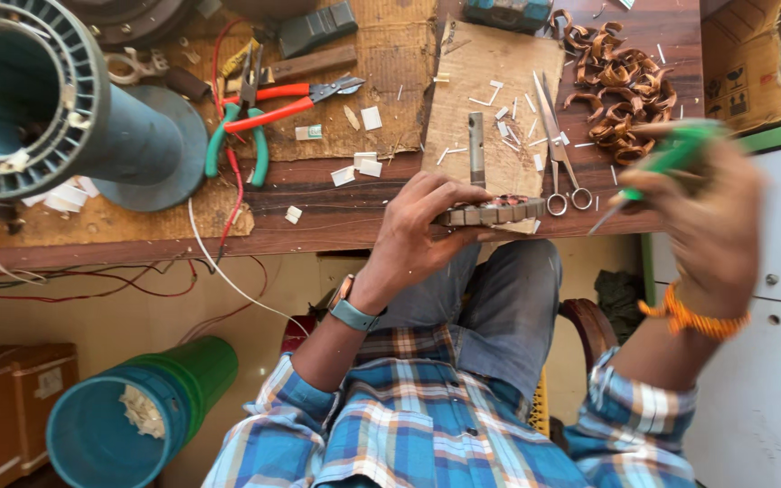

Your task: The person cuts small white insulating strips with scissors and inserts them into slots on a circular motor armature. They use a screwdriver to adjust or secure the strips in place. The process is repeated multiple times across the armature.

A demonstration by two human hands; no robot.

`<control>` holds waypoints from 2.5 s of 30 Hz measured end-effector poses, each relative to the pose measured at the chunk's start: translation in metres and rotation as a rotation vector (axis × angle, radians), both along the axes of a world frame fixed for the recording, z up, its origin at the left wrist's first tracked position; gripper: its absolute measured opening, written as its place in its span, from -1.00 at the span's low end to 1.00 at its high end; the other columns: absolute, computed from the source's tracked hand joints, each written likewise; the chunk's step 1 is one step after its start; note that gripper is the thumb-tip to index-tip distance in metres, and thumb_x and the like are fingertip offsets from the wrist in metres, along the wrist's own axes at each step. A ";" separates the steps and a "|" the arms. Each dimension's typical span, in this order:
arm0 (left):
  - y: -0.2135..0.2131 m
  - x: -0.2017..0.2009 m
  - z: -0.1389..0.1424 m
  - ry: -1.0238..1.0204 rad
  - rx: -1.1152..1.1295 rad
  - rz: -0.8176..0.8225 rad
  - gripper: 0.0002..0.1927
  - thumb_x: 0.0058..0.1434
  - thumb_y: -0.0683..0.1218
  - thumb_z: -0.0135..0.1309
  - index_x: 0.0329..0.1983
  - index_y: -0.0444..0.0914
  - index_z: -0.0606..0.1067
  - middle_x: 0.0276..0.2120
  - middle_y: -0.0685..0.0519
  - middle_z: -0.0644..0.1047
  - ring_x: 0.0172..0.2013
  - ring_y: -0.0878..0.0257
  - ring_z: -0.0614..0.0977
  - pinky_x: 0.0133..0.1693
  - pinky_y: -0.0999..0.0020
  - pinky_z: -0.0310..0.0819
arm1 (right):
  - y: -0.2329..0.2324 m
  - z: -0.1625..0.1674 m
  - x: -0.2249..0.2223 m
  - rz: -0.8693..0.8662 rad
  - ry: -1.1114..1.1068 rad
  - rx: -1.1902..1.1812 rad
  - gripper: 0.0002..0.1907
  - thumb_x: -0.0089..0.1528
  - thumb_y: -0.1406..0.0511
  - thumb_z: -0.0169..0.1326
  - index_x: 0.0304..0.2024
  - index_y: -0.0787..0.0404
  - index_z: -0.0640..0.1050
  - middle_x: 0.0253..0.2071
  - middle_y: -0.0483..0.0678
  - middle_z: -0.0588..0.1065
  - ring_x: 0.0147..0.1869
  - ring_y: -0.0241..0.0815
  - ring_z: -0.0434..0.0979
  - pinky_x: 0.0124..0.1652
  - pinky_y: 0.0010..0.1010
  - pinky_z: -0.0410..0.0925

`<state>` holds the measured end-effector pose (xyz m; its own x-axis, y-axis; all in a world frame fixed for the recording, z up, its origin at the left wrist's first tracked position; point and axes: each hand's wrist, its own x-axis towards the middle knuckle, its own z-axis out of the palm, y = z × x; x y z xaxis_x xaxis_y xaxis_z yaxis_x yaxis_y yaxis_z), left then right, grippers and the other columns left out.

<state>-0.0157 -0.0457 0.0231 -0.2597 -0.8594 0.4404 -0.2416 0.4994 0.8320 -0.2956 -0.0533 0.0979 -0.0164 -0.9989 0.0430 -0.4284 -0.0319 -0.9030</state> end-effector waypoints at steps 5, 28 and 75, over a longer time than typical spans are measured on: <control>-0.002 0.003 0.003 -0.244 -0.056 0.023 -0.51 0.19 -0.18 0.29 0.19 -0.19 0.46 -0.12 -0.02 0.52 -0.05 0.00 0.56 0.01 0.11 0.46 | -0.051 -0.074 0.013 0.287 0.500 0.248 -0.58 0.14 0.40 0.30 0.06 0.31 0.59 -0.18 0.08 0.63 -0.20 -0.15 0.63 -0.21 -0.40 0.44; -0.034 0.002 0.005 -0.036 0.018 0.016 -0.49 0.27 -0.18 0.18 0.30 -0.18 0.42 0.23 -0.07 0.47 0.31 0.00 0.46 0.37 0.13 0.30 | 0.083 -0.089 0.110 -0.173 -0.051 -0.304 -0.64 0.41 0.41 -0.02 0.25 0.36 0.51 0.14 0.13 0.57 0.23 -0.15 0.56 0.22 -0.41 0.38; -0.028 0.007 -0.046 -0.024 -0.181 0.088 -0.50 0.10 -0.19 0.37 0.13 -0.18 0.53 0.05 0.05 0.61 0.15 0.07 0.58 0.27 0.18 0.46 | 0.090 -0.156 0.018 -0.039 -1.021 -0.164 -0.71 0.43 0.42 0.27 0.12 0.37 0.45 -0.02 0.08 0.49 0.03 -0.08 0.59 0.12 -0.26 0.53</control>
